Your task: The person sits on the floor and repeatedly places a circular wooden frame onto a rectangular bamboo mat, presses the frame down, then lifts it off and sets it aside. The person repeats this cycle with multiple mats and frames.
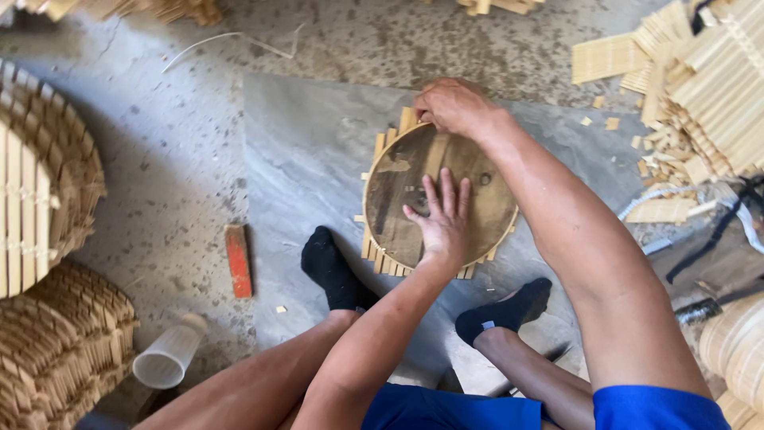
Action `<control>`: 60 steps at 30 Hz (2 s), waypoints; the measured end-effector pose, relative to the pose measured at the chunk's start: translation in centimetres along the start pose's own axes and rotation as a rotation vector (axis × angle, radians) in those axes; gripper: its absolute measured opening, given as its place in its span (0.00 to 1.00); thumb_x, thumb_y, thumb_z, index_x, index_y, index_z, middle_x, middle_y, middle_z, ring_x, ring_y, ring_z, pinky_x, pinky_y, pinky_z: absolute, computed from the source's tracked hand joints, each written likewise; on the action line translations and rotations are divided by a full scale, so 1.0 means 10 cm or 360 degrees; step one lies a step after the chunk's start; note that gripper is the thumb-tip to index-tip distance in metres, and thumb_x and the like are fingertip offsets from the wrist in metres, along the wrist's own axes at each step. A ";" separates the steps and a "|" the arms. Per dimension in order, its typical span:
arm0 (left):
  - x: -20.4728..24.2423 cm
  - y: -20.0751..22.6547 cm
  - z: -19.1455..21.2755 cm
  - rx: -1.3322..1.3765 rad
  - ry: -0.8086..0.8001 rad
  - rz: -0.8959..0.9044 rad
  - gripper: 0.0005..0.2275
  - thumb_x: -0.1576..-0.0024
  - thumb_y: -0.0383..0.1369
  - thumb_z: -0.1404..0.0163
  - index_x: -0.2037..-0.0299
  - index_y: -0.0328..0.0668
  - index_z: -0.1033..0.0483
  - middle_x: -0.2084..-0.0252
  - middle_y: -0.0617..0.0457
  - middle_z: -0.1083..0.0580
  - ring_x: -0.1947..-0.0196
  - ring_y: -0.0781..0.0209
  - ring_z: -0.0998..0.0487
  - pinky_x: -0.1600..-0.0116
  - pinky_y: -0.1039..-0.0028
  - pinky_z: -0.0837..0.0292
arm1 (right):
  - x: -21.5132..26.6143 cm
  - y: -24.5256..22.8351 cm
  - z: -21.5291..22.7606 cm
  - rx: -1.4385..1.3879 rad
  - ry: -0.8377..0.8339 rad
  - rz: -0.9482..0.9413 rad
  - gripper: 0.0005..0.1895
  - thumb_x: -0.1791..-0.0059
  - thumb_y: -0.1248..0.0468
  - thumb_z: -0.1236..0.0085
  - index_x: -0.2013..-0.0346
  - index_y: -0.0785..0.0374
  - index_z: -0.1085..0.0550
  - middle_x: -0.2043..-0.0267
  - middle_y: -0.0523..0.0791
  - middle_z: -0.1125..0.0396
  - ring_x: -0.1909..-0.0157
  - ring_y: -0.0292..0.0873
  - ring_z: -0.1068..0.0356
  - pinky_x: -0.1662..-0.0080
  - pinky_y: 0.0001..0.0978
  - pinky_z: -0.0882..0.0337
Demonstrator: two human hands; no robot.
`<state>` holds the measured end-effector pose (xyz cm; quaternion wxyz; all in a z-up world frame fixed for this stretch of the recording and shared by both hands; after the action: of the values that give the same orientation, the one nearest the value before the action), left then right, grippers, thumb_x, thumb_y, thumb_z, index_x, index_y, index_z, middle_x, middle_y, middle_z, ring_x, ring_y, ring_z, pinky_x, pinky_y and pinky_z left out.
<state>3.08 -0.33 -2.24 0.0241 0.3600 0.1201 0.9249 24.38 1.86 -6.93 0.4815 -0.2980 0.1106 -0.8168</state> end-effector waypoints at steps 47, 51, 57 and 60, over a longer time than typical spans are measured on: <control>0.04 0.10 0.00 -0.0298 0.0055 0.0095 0.65 0.63 0.59 0.33 0.22 0.52 0.71 0.22 0.34 0.73 0.25 0.23 0.69 0.42 0.27 0.36 | 3.14 -0.61 -1.40 -0.0463 0.1349 -0.1341 0.04 0.52 0.61 0.36 0.65 0.57 0.20 0.64 0.47 0.25 0.60 0.51 0.26 0.57 0.44 0.28; 0.05 0.12 0.02 -0.0281 0.0052 0.0107 0.65 0.62 0.59 0.33 0.22 0.53 0.71 0.22 0.35 0.73 0.24 0.25 0.70 0.41 0.26 0.37 | 3.24 -0.88 -1.48 -0.0620 0.1505 -0.1293 0.04 0.52 0.64 0.36 0.65 0.60 0.21 0.64 0.48 0.25 0.60 0.53 0.25 0.56 0.44 0.27; -0.04 0.03 -0.12 -0.0247 0.0091 0.0119 0.66 0.65 0.60 0.32 0.22 0.56 0.70 0.22 0.36 0.73 0.25 0.24 0.69 0.42 0.24 0.38 | 3.42 -1.21 -1.42 -0.0800 0.1595 -0.1194 0.06 0.49 0.66 0.40 0.60 0.65 0.25 0.64 0.52 0.27 0.62 0.54 0.25 0.59 0.42 0.26; -0.10 0.00 -0.28 -0.0150 0.0024 0.0153 0.58 0.55 0.55 0.35 0.21 0.58 0.69 0.20 0.39 0.72 0.23 0.26 0.70 0.39 0.23 0.42 | 3.35 -1.50 -1.46 -0.0784 0.1462 -0.1101 0.06 0.47 0.66 0.42 0.58 0.66 0.26 0.63 0.53 0.27 0.61 0.57 0.25 0.59 0.44 0.27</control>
<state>1.98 -1.07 -4.87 -0.0044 0.3568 0.0591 0.9323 -7.08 -20.61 1.22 0.0096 -0.0374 0.3883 -0.9207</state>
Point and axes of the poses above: each hand's wrist, its own x-axis away from the middle knuckle, its own z-axis out of the back of the hand, y = z × x, the point moved 4 cm from there along -x, towards the middle knuckle
